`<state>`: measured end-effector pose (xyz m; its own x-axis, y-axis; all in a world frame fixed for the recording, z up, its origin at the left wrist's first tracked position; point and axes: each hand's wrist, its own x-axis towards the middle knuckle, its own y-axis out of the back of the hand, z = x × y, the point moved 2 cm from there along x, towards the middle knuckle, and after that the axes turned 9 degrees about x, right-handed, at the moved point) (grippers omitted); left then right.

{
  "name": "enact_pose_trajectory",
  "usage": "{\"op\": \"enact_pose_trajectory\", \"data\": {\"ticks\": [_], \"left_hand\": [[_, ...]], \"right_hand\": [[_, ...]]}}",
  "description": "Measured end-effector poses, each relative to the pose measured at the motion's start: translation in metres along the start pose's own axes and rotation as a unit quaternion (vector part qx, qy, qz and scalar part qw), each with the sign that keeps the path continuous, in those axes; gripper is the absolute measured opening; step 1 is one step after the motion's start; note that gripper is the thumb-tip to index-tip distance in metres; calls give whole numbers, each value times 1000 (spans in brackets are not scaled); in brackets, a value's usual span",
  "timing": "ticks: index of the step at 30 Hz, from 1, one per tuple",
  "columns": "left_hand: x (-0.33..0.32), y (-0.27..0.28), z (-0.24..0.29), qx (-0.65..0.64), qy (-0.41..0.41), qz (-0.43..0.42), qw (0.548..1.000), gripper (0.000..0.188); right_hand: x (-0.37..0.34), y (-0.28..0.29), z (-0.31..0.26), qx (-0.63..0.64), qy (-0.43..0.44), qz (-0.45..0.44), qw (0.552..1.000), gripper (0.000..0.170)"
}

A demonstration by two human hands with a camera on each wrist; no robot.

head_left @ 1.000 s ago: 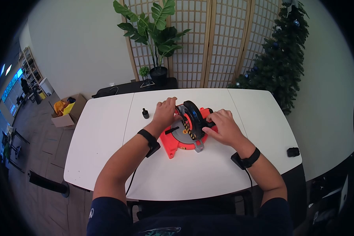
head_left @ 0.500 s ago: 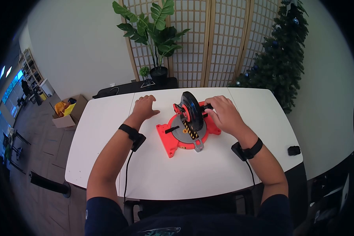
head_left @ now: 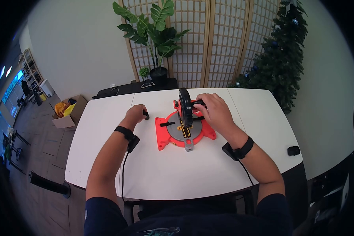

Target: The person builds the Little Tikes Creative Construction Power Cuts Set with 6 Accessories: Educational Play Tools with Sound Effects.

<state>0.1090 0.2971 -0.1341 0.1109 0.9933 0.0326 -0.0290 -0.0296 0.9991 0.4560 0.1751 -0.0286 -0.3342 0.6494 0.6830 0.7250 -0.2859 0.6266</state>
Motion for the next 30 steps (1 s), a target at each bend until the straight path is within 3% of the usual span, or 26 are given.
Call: {"op": "enact_pose_trajectory", "data": {"ticks": [7,10,13,16,17,19,26,30], "left_hand": [[-5,10,2,-61,41,44,996,14],[-7,16,2,-70,64,36,995,22],[-15,17,4,-114,23,50,992,36],[-18,10,14,-87,-72,-47,992,58],[-20,11,16,-87,-72,-47,992,58],[-25,8,21,-22,-94,-134,986,60],[-25,-4,9,-53,-99,-148,982,35],[-34,-1,3,-77,-101,-117,985,35]], "right_hand": [[1,4,1,29,1,14,999,23],[-1,11,5,79,-14,14,997,23],[-1,13,5,78,-4,2,997,23],[-3,12,-1,81,-15,-24,996,25],[-4,12,-2,81,-15,-24,996,25],[-5,12,-4,81,-31,-40,995,27],[-8,13,0,94,-31,-55,994,31],[-13,15,1,62,0,32,998,38]]}}
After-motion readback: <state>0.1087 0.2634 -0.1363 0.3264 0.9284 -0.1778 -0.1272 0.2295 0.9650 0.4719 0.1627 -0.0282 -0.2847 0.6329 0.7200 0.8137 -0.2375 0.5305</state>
